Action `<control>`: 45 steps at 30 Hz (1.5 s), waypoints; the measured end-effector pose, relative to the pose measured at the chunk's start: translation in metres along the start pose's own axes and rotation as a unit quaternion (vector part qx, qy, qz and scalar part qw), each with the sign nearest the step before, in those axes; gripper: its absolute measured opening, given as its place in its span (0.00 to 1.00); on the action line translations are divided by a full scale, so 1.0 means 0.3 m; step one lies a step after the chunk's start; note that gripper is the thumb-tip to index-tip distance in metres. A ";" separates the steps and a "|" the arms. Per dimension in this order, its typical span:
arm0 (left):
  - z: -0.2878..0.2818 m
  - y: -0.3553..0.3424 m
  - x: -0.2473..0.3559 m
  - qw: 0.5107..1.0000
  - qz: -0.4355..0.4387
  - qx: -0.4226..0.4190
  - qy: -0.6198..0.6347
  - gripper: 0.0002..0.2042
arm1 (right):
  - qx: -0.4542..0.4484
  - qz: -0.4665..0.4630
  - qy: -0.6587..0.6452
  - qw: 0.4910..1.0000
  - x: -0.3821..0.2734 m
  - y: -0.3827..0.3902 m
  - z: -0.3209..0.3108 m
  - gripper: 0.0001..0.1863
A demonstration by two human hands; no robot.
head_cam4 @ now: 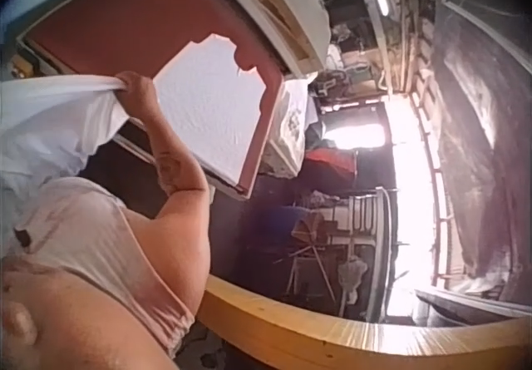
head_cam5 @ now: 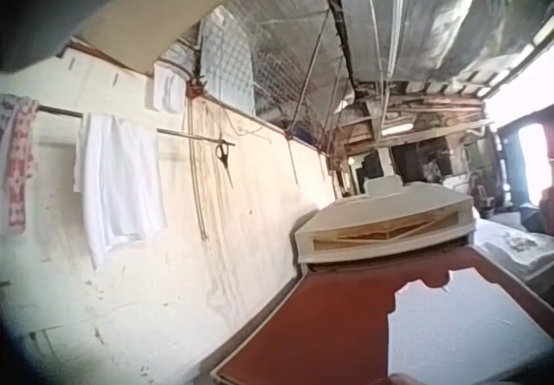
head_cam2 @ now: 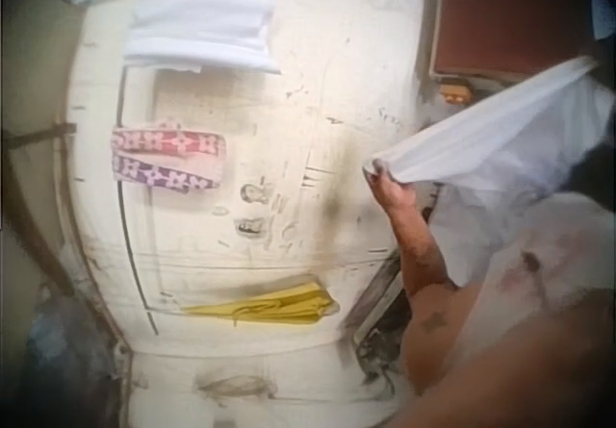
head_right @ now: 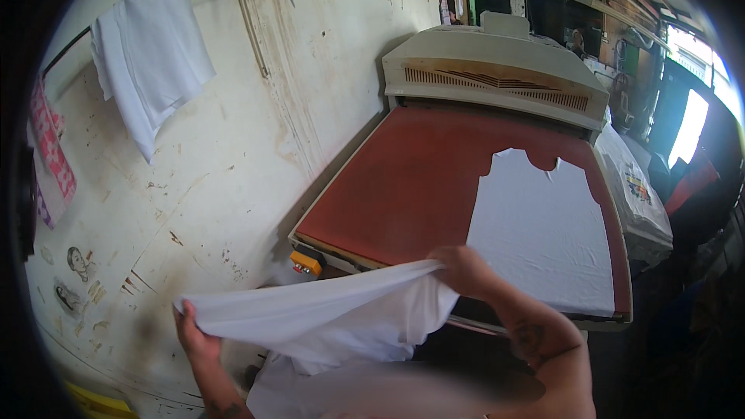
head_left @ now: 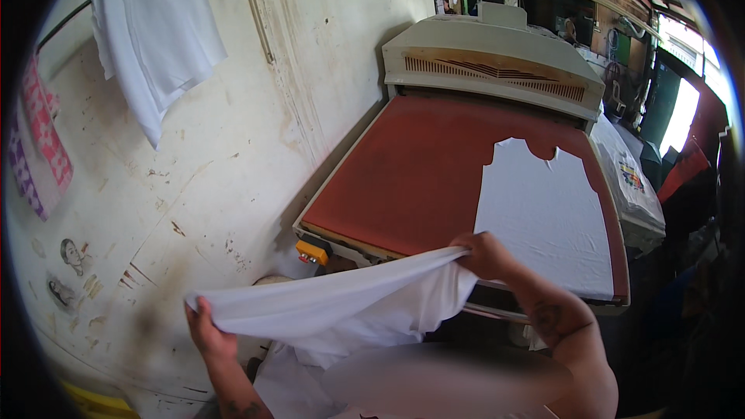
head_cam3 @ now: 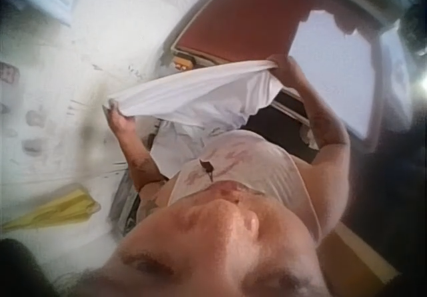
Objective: The recorder is seen placing garment pieces onto a heat press or printing machine, applying printed transfers, and folding the finished garments.
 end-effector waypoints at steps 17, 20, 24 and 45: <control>0.437 -0.417 0.178 0.974 0.215 -0.063 -0.037 0.18 | 0.181 -0.078 -0.517 0.833 0.086 0.104 -0.786 0.11; 0.572 -0.520 0.151 0.974 0.201 -0.099 -0.014 0.17 | 0.184 -0.134 -0.498 0.837 0.014 0.124 -0.870 0.12; 0.795 -0.635 0.061 0.966 0.194 -0.166 0.027 0.14 | 0.266 -0.103 -0.515 0.808 0.024 0.092 -0.953 0.10; 1.221 -1.037 -0.566 0.939 0.043 -0.315 0.135 0.23 | 0.420 0.016 -0.413 0.808 0.119 -0.305 -0.976 0.10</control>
Point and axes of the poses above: each hand's wrist, its own y-axis away from the middle knuckle, its own z-axis out of the palm, x = y × z, the point moved 8 cm from there along -y, towards the middle knuckle, and after that the axes turned 14 degrees about z, right-handed, at the moved point
